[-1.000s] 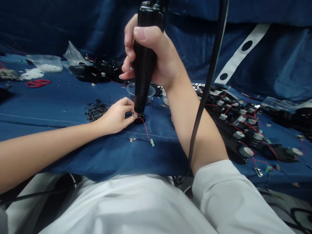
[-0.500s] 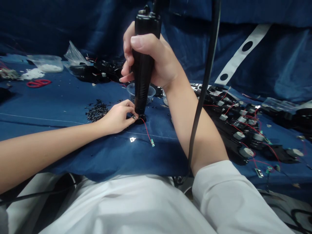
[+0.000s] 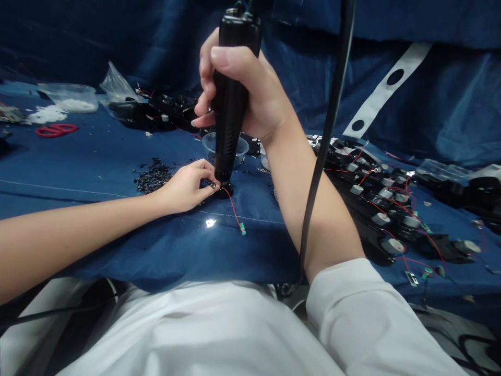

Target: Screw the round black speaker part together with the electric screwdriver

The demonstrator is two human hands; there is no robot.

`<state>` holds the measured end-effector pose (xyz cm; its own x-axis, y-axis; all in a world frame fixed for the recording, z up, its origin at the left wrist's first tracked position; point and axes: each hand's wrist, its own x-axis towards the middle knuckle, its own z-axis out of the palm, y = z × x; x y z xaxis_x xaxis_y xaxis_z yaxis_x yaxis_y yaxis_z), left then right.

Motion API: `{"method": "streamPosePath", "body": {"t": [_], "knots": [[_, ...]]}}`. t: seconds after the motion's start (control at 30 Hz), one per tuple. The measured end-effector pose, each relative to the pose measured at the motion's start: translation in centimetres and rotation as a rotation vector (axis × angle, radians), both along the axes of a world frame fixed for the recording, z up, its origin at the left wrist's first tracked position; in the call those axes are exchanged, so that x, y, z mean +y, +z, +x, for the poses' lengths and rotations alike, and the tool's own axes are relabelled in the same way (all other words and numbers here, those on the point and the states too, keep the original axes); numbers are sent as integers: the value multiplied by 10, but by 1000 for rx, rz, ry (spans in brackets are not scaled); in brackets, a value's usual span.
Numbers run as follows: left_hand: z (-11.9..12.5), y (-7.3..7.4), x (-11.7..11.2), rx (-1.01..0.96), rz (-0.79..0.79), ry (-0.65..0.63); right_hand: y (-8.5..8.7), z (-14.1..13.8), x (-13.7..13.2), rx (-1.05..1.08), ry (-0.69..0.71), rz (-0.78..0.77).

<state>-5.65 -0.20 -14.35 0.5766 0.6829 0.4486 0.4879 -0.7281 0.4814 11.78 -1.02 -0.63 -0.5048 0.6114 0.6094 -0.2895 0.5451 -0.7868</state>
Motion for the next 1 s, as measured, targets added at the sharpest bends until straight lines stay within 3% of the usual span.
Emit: {"method": "streamPosePath", "body": {"t": [0.87,1.0], "knots": [[0,-3,-1,50,29,30,-4,-2,8,-5,76,-24],[-2,-1,1,66,74,-23,-3,-1,11,-24,87,-30]]}}
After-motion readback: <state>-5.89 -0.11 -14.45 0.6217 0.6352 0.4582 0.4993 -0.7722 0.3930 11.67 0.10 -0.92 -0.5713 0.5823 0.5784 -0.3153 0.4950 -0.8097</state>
